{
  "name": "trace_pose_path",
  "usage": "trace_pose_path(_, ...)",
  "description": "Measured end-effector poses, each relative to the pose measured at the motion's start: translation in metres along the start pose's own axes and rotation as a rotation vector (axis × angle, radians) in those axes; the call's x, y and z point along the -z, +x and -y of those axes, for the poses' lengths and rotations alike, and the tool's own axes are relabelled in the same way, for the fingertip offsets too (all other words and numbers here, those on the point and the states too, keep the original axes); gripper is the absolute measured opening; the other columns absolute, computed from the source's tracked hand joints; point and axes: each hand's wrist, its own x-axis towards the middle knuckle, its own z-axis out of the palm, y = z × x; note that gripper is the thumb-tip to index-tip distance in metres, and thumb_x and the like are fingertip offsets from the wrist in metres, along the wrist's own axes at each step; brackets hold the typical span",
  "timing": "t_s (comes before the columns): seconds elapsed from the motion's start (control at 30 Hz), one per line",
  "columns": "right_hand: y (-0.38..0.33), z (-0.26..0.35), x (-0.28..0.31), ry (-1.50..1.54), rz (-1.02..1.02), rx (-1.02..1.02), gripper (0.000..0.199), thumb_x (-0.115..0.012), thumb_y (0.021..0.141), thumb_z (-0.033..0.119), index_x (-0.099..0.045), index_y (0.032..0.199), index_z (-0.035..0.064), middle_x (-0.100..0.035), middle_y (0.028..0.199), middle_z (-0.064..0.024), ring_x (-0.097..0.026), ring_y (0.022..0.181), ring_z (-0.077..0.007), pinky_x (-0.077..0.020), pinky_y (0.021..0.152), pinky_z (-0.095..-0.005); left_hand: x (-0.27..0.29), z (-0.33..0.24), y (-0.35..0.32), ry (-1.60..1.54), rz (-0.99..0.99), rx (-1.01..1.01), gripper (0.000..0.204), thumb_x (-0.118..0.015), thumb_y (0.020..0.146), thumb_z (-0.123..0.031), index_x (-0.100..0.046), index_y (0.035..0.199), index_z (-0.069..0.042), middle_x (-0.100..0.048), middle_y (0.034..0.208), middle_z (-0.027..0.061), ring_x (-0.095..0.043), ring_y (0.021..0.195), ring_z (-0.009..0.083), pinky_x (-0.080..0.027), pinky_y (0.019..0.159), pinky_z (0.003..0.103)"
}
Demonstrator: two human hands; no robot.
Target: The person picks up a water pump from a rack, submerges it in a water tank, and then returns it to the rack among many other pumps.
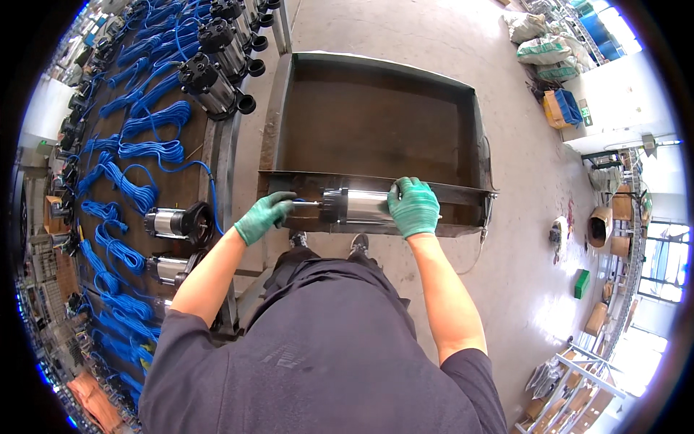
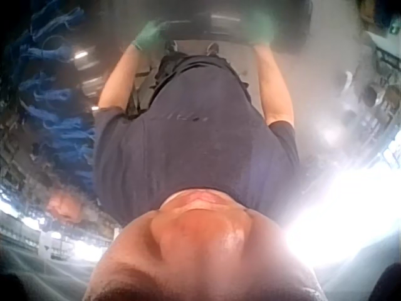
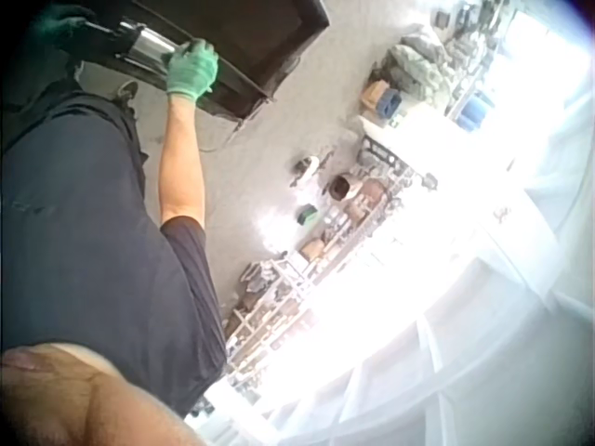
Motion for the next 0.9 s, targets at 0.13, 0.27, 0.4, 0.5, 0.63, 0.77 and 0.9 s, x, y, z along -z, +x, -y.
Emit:
trace_pose_path(0.13, -0.001, 0.000, -0.002, 0.009, -0.001, 0.005, 0.014, -0.071, 0.091, 0.024, -0.073, 0.092, 0.0103, -0.071, 0.092, -0.0116, -0.070, 0.088, -0.0335, -0.0572, 0.081, -0.0463, 0.007, 0.019, 0.002, 0.227, -0.024, -0.202, 0.061, -0.069, 0.100, -0.010, -0.048, 0.157, -0.006, -0.069, 0.098, 0.0039, -0.062, 0.088, 0.0115, -0.055, 0.083, 0.029)
trace_pose_path(0.27, 0.000, 0.002, 0.003, -0.020, -0.032, 0.020, 0.015, -0.069, 0.091, 0.025, -0.070, 0.086, 0.0113, -0.070, 0.089, -0.0119, -0.070, 0.086, -0.0335, -0.0572, 0.077, -0.0470, -0.004, 0.019, 0.010, 0.620, -0.217, -0.286, 0.052, -0.072, 0.098, -0.006, -0.057, 0.147, -0.005, -0.073, 0.106, 0.0074, -0.063, 0.079, 0.0114, -0.054, 0.072, 0.030)
trace_pose_path(0.4, 0.001, 0.000, 0.004, 0.001, -0.037, 0.015, 0.016, -0.069, 0.090, 0.024, -0.069, 0.083, 0.0100, -0.070, 0.087, -0.0122, -0.070, 0.084, -0.0334, -0.0575, 0.078, -0.0473, -0.016, -0.010, -0.011, -0.240, -0.059, -0.074, 0.036, -0.070, 0.106, -0.032, -0.071, 0.132, -0.008, -0.072, 0.095, 0.0012, -0.066, 0.082, 0.0104, -0.052, 0.067, 0.026)
trace_pose_path(0.5, 0.002, -0.003, 0.000, -0.003, -0.027, 0.011, 0.016, -0.068, 0.090, 0.025, -0.070, 0.085, 0.0100, -0.070, 0.088, -0.0115, -0.070, 0.086, -0.0329, -0.0575, 0.078, -0.0475, -0.007, -0.003, -0.003, -0.548, 0.045, 0.056, 0.048, -0.068, 0.107, -0.032, -0.059, 0.148, -0.009, -0.071, 0.102, 0.0032, -0.069, 0.090, 0.0144, -0.056, 0.077, 0.032)
trace_pose_path(0.63, -0.001, -0.006, -0.001, -0.038, 0.021, -0.028, 0.019, -0.068, 0.091, 0.029, -0.069, 0.086, 0.0104, -0.070, 0.090, -0.0110, -0.070, 0.088, -0.0325, -0.0575, 0.080, -0.0475, 0.005, -0.010, -0.005, -0.186, 0.168, 0.040, 0.085, -0.076, 0.100, -0.017, -0.026, 0.169, -0.019, -0.067, 0.099, 0.0053, -0.067, 0.085, 0.0155, -0.057, 0.074, 0.033)
trace_pose_path(0.77, 0.001, -0.002, 0.003, 0.010, 0.012, -0.021, 0.016, -0.068, 0.091, 0.026, -0.068, 0.086, 0.0100, -0.069, 0.088, -0.0109, -0.070, 0.087, -0.0324, -0.0565, 0.081, -0.0475, 0.006, -0.008, 0.009, 0.602, -0.061, -0.023, 0.023, -0.080, 0.096, -0.021, -0.070, 0.110, -0.004, -0.068, 0.073, 0.0093, -0.066, 0.062, 0.0214, -0.055, 0.064, 0.035)
trace_pose_path(0.9, 0.000, -0.003, 0.003, 0.023, -0.025, -0.014, 0.015, -0.070, 0.088, 0.024, -0.066, 0.082, 0.0103, -0.068, 0.085, -0.0107, -0.069, 0.085, -0.0328, -0.0559, 0.079, -0.0478, -0.002, -0.001, 0.016, 1.232, -0.350, -0.354, 0.035, -0.081, 0.092, -0.038, -0.073, 0.103, -0.006, -0.070, 0.078, 0.0218, -0.068, 0.074, 0.0424, -0.056, 0.071, 0.048)
